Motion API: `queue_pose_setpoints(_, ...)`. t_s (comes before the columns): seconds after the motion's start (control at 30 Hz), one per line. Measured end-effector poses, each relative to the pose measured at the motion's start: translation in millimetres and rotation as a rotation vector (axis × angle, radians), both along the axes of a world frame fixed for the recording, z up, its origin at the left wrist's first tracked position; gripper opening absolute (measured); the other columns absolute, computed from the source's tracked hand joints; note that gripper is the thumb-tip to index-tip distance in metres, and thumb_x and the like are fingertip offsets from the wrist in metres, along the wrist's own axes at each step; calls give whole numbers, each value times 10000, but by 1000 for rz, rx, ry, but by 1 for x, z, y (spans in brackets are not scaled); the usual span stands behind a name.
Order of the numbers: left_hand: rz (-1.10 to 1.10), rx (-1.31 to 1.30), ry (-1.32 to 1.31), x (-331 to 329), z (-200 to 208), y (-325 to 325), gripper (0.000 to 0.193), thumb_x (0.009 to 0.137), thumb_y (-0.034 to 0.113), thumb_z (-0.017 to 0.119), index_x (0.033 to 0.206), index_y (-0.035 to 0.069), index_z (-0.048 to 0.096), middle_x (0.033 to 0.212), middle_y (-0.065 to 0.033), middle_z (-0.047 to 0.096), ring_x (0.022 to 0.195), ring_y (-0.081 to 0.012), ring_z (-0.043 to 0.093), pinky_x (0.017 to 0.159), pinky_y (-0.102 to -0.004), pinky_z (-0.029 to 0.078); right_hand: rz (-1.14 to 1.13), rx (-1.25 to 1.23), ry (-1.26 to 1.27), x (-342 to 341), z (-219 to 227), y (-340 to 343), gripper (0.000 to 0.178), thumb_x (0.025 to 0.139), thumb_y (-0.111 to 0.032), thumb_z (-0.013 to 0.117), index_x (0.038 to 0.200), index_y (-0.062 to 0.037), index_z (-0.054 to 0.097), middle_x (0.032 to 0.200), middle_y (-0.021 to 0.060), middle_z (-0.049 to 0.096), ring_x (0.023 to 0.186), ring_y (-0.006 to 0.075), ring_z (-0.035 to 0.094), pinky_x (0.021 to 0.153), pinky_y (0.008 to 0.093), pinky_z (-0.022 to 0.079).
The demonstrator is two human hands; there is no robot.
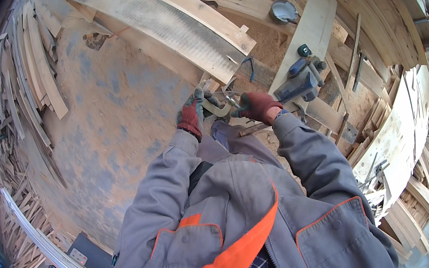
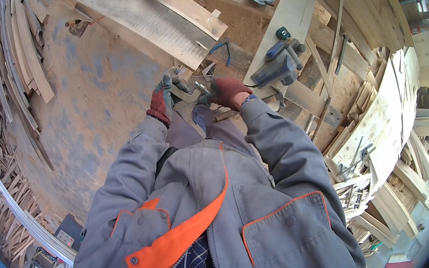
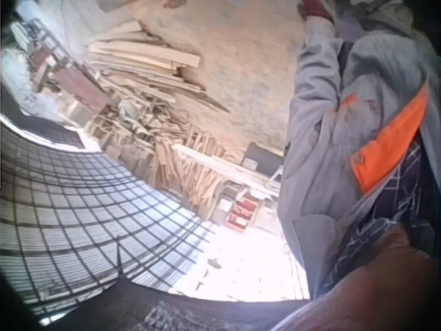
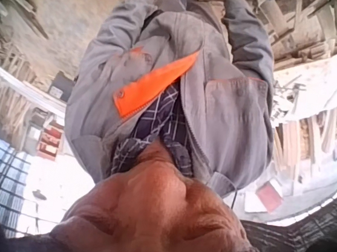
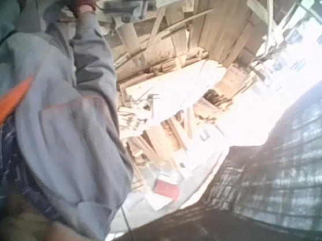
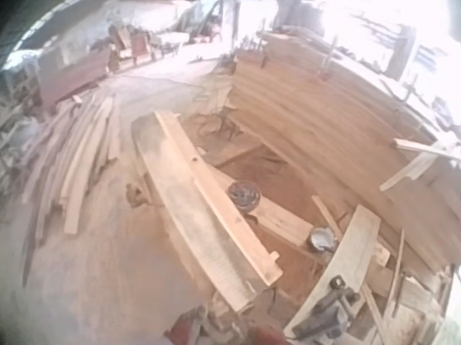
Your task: The person assembles a wooden frame by hammering nails into pre-drilled holes, using a clamp to hold pieces together, and a nail gun to fasten joints. They repeatedly adjust and align the frame components on a workbench.
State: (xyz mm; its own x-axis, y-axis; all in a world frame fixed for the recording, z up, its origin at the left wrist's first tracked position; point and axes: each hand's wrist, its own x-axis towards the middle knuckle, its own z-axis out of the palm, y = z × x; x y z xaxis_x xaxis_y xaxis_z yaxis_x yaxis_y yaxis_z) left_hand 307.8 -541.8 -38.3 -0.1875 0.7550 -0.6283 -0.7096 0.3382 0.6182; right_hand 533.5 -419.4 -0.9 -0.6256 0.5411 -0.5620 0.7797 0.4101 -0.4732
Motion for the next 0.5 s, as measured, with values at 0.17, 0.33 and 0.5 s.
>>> queue_pose_setpoints(0.17, 73, -36, -154, -2, -11, 8, 466, 1045, 471, 635, 1177, 24, 628, 969, -128, 705, 870, -289, 715, 845, -446, 625, -97, -329, 50, -2, -10, 5, 449, 855, -499, 769, 960, -63, 755, 924, 206, 735, 917, 415, 719, 784, 497, 566)
queue_pose_setpoints(0.33, 43, -127, -46, 8, -15, 15, 476, 1037, 417, 669, 1324, 41, 615, 1064, -117, 733, 951, -268, 746, 846, -450, 652, -38, 37, -152, -10, 8, 8, 434, 815, -478, 798, 944, -67, 751, 927, 207, 733, 911, 414, 717, 777, 501, 566)
queue_pose_setpoints(0.5, 50, -180, -27, 12, -17, 13, 422, 1043, 358, 674, 1331, 53, 630, 1114, -105, 736, 973, -249, 748, 850, -429, 660, -50, 71, -172, -18, 19, 6, 437, 822, -483, 795, 933, -63, 745, 936, 211, 729, 910, 418, 716, 767, 506, 564)
